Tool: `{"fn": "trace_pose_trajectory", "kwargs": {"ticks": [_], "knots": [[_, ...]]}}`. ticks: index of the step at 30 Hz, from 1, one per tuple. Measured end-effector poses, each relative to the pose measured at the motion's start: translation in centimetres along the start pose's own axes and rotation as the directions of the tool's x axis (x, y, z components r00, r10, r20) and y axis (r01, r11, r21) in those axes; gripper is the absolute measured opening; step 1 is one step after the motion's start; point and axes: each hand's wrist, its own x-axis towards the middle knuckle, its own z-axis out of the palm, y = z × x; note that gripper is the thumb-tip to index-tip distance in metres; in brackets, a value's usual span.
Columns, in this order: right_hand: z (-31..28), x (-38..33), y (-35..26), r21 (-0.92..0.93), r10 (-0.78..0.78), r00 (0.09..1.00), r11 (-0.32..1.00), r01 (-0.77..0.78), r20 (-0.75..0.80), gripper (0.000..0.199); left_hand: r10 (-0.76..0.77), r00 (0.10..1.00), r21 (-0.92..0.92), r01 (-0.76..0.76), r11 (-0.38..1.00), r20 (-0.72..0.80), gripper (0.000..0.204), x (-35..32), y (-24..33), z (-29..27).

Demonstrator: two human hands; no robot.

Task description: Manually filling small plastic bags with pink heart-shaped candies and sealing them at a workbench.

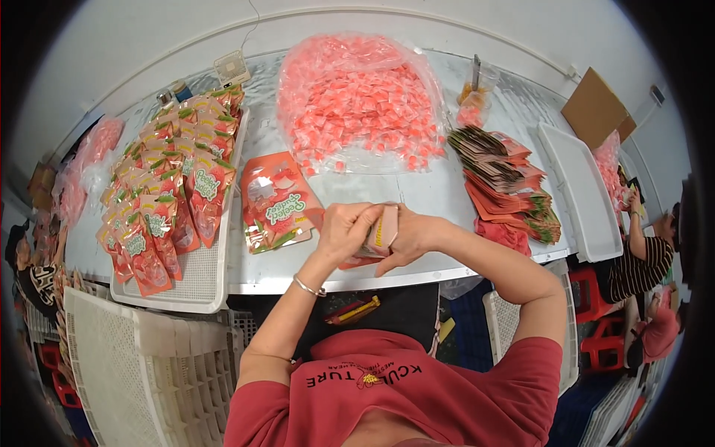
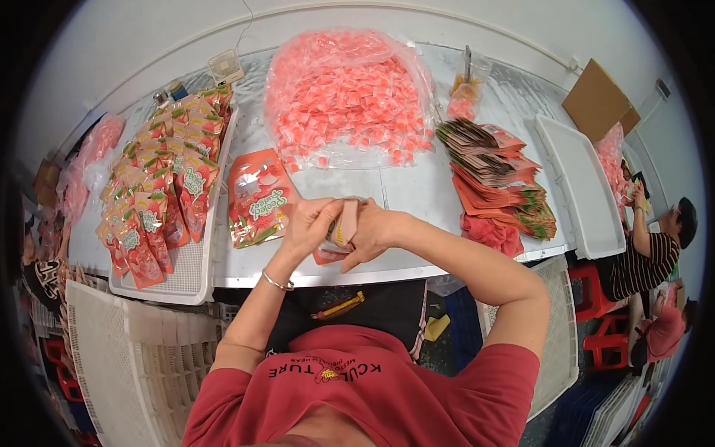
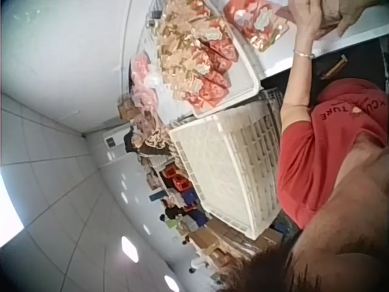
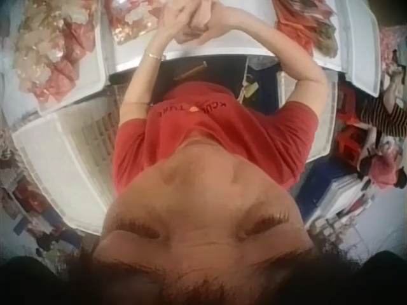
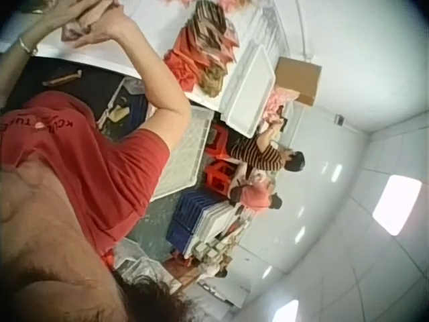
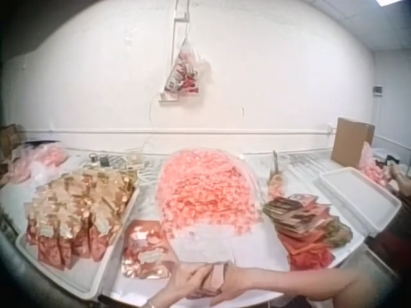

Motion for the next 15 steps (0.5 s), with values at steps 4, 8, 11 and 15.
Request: {"fn": "trace_pose_trajectory", "kwargs": {"ticks": [4, 8, 11, 15], "knots": [[0.8, -1.0, 0.0, -0.11, -0.091, 0.961, 0.992, 0.063, -0.263, 0.044, -0.101, 0.992, 0.082, 0.108, 0.991, -0.079, 0.031, -0.9, 0.3, -0.9], [-0.2, -0.8, -1.0, -0.038, -0.019, 0.963, 0.999, 0.009, -0.269, 0.044, -0.163, 0.979, 0.074, 0.173, 0.982, -0.124, 0.029, -1.7, 0.6, -2.6], [1.3, 0.5, 0.5, 0.035, -0.076, 0.933, 0.995, 0.094, -0.352, 0.036, -0.076, 0.99, 0.158, 0.094, 0.983, -0.118, 0.03, -1.7, 1.7, -2.2], [-0.8, -0.8, -1.6, -0.042, -0.122, 0.783, 0.992, 0.122, -0.61, 0.027, -0.3, 0.93, 0.076, 0.322, 0.944, -0.212, 0.035, -1.8, 1.3, -4.5]]}}
